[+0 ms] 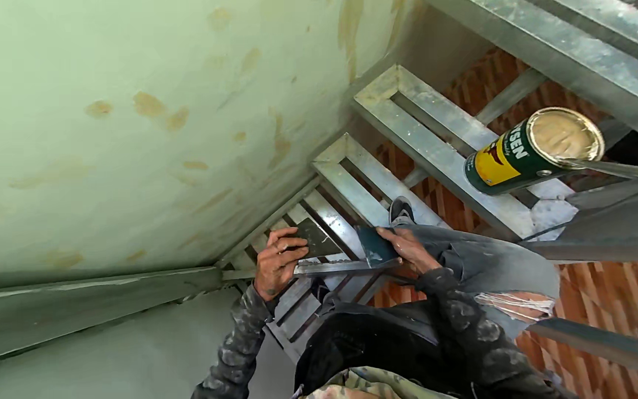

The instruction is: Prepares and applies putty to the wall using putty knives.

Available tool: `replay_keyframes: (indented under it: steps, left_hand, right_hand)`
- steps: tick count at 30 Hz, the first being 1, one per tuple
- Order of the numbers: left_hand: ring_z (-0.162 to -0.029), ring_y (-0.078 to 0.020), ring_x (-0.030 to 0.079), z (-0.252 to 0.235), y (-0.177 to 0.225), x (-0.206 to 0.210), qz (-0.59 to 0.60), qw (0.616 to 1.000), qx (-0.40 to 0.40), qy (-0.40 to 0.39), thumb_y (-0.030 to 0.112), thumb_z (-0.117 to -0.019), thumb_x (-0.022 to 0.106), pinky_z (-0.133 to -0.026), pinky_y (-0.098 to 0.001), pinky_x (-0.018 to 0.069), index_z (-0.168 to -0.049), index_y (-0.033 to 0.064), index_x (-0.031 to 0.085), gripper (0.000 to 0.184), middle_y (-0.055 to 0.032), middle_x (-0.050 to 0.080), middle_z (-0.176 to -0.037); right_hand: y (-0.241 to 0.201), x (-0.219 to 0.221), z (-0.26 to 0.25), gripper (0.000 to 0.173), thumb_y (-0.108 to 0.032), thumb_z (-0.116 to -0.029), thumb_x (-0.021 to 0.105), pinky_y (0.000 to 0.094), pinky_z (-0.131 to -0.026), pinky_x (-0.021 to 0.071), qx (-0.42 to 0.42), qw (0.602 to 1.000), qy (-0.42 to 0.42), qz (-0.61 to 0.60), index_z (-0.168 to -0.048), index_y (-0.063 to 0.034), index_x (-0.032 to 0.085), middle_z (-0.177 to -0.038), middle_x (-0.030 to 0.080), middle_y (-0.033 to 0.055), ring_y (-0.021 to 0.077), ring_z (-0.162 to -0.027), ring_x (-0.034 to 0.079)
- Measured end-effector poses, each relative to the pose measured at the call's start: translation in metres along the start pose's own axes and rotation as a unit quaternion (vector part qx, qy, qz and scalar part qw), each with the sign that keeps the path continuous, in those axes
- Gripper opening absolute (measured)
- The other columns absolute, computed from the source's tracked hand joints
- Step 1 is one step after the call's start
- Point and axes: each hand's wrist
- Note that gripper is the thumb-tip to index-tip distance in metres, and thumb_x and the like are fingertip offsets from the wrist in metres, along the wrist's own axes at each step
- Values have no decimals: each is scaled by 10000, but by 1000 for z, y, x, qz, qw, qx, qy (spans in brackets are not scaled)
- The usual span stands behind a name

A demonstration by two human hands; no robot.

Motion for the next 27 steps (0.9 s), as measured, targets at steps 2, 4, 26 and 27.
replay_keyframes:
  steps: [2, 4, 26, 27]
  left_hand:
    - [-1272, -274, 592, -3, 2, 3, -2, 1000, 21, -11, 128, -986, 646, -1133, -436, 432, -993, 162, 778, 136, -63, 750, -1102]
    - [-1247, -275, 609, -5, 1, 12, 19, 999, 26, 3, 120, -981, 655, -1100, -428, 470, -1000, 147, 776, 126, -80, 743, -1097]
    - [-1132, -272, 658, -66, 8, 41, -40, 975, 203, -80, 103, -1030, 569, -1104, -504, 453, -1115, 103, 684, 143, -109, 699, -1034]
    - [-1136, -270, 655, -65, 8, 40, -40, 974, 205, -83, 98, -1031, 563, -1109, -505, 448, -1119, 101, 679, 146, -109, 696, -1037]
  right_hand:
    - [-4, -12, 6, 337, -288, -1070, 534, 344, -734, 592, -94, 994, 56, 13, -1206, 1, 642, -981, 712, 112, 147, -820, 700]
    - [-4, -18, 13, 296, -207, -1075, 474, 319, -721, 602, -174, 980, 92, 22, -1213, 25, 596, -967, 693, 108, 127, -817, 701]
    - [-49, -11, 68, 270, -75, -963, 556, 426, -662, 523, -583, 649, 120, 475, -1158, -152, 726, -1206, 747, 20, 268, -904, 706]
    - [-49, -11, 66, 277, -75, -967, 546, 421, -660, 518, -584, 654, 119, 466, -1158, -153, 730, -1199, 750, 16, 264, -896, 704]
Point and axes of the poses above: each hand's wrist, its own z-axis away from the middle knuckle, its own x-axis out of the palm, y = z × x
